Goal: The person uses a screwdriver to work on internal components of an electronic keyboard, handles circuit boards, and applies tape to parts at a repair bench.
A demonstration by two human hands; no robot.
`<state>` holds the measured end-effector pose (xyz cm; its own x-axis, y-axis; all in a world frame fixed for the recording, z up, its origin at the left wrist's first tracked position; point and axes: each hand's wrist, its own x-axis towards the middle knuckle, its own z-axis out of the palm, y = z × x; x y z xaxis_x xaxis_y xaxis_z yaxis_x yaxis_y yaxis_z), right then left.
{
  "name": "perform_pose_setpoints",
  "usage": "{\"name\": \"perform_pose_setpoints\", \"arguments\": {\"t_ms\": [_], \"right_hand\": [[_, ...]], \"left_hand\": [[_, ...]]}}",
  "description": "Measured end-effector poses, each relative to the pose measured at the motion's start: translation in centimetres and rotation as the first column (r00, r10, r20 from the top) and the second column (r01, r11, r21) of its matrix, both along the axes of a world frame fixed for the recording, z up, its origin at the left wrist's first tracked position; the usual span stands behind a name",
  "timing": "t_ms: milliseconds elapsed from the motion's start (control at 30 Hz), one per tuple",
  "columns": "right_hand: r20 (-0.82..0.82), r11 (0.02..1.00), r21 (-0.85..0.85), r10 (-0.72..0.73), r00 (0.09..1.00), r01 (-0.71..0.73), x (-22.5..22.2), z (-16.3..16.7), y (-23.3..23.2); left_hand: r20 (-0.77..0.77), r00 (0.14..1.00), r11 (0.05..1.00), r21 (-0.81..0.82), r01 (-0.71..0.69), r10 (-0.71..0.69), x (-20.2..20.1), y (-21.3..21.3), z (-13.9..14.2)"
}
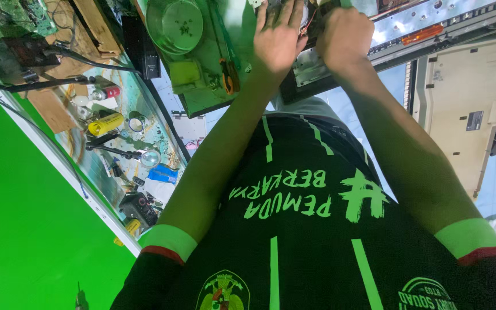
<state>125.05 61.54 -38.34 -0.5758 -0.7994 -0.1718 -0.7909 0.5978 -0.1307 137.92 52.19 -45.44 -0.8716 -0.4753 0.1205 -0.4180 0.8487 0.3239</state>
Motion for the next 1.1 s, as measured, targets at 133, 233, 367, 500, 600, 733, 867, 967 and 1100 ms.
{"name": "perform_pose_setpoints", "arguments": {"t_ms": [133,233,367,500,600,733,867,967,1100], "right_hand": [[0.004,0.996,0.078,-0.054,0.999,0.054,0.4,0.1,-0.1],[-0.017,0.997,0.072,-0.036,0.999,0.037,0.4,0.1,0.0],[-0.008,0.998,0.046,-0.034,0.999,0.034,0.1,-0.3,0.3],[0.203,0.996,-0.088,0.01,0.979,0.008,-0.5,-1.0,2.0],[0.22,0.971,-0.234,0.106,0.97,-0.053,-0.5,-1.3,4.1],[0.245,0.943,-0.326,0.147,0.958,-0.061,-0.4,-1.7,6.2],[0.186,0.903,-0.401,0.245,0.952,-0.154,-0.3,-2.0,6.8],[0.154,0.916,-0.351,0.263,0.953,-0.196,-0.4,-2.4,6.6],[0.121,0.893,-0.386,0.298,0.947,-0.231,-0.6,-3.0,6.4]], "left_hand": [[-0.016,1.0,0.999,-0.035,-0.008,0.007,-0.1,0.1,0.2],[0.001,1.0,1.0,-0.005,0.0,0.0,0.0,0.1,0.3],[-0.014,1.0,1.0,-0.013,-0.004,0.004,0.2,0.1,0.1],[-0.019,1.0,0.999,-0.038,-0.02,0.019,0.1,0.0,-0.3],[-0.03,1.0,0.999,-0.05,-0.01,0.008,0.1,-0.1,-0.5],[-0.047,0.999,0.999,-0.046,0.009,-0.011,0.4,-0.2,-0.5],[-0.044,0.999,0.998,-0.065,0.027,-0.03,0.7,-0.2,-0.2],[-0.067,0.998,0.996,-0.088,0.011,-0.017,0.5,-0.1,0.0],[-0.022,1.0,0.997,-0.071,-0.01,0.008,0.2,0.0,0.2]]}}
